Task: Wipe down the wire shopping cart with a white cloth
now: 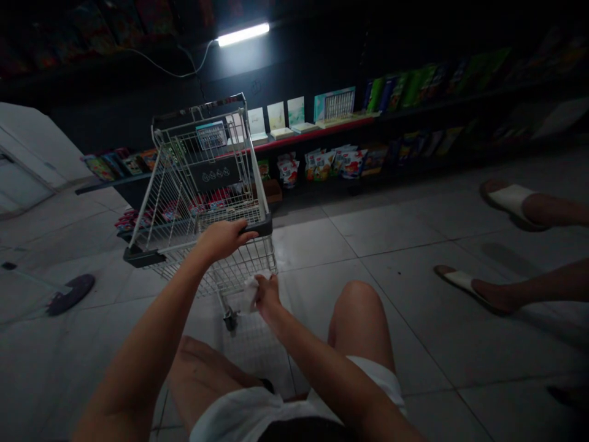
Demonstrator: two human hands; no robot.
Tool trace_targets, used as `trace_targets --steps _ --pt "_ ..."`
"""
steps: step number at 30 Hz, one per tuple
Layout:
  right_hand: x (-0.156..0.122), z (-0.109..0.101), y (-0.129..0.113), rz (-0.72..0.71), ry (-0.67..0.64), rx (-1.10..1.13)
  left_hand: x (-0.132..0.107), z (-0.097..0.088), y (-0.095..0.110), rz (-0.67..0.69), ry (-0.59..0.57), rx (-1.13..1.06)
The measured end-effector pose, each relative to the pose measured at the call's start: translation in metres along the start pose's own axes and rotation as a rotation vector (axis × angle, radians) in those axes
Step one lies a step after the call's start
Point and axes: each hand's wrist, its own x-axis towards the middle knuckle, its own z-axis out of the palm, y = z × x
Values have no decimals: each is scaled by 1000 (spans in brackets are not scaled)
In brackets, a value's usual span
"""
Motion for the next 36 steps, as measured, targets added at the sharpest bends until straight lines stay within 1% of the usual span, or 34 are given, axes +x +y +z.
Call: trace_targets --steps 1,2,3,4,5,7,8,9,10,12,14,15,17,19,20,23,26,28,31,34,36 --pt "-8 8 -14 -37 -21 26 0 0 -1 11 2 -30" --pt "-16 14 -32 -110 -55 36 -1 -1 -2 21 7 -69" --pt "-25 18 -51 -224 -98 33 -1 -1 -3 26 14 -117" --pt "-32 20 -72 -381 -145 -12 -1 -1 -5 27 23 -169" --pt "-38 21 -94 -571 -193 -82 -1 0 -7 24 33 -222" --pt "-42 19 -136 -962 -266 -294 0 1 -11 12 45 -302" --pt "-40 16 -155 -1098 -302 -447 1 2 -13 6 46 -325" --pt "-36 13 -173 -1187 -340 -618 1 3 -14 -1 50 -337" --pt "-31 11 -189 -1225 -381 -795 1 4 -14 -14 58 -343" --pt "-17 6 -217 -1203 -444 -1095 0 4 -13 -46 92 -352" --pt "-5 3 -241 -1138 -467 -1292 -2 4 -9 -70 121 -351" --pt "-1 3 -250 -1106 -451 -1357 -3 3 -7 -79 130 -335" --pt "3 3 -261 -1050 -383 -1450 -5 3 -4 -89 138 -275" --pt "1 3 -263 -1048 -367 -1511 -7 3 -2 -95 142 -202" --pt "-2 3 -261 -1074 -392 -1529 -8 4 -1 -97 146 -169" --pt "-7 1 -255 -1175 -536 -1532 -14 8 -1 -107 183 -88" --pt "4 0 -261 -1159 -634 -1496 -22 13 -3 -67 251 -41" --pt "21 4 -271 -1118 -680 -1486 -27 15 -5 -17 279 -31" --pt "55 17 -284 -1087 -728 -1483 -34 16 -8 29 307 -42" --pt "90 34 -287 -1090 -783 -1415 -45 17 -16 79 333 -75" --pt "107 44 -283 -1106 -780 -1336 -56 19 -26 113 345 -102"
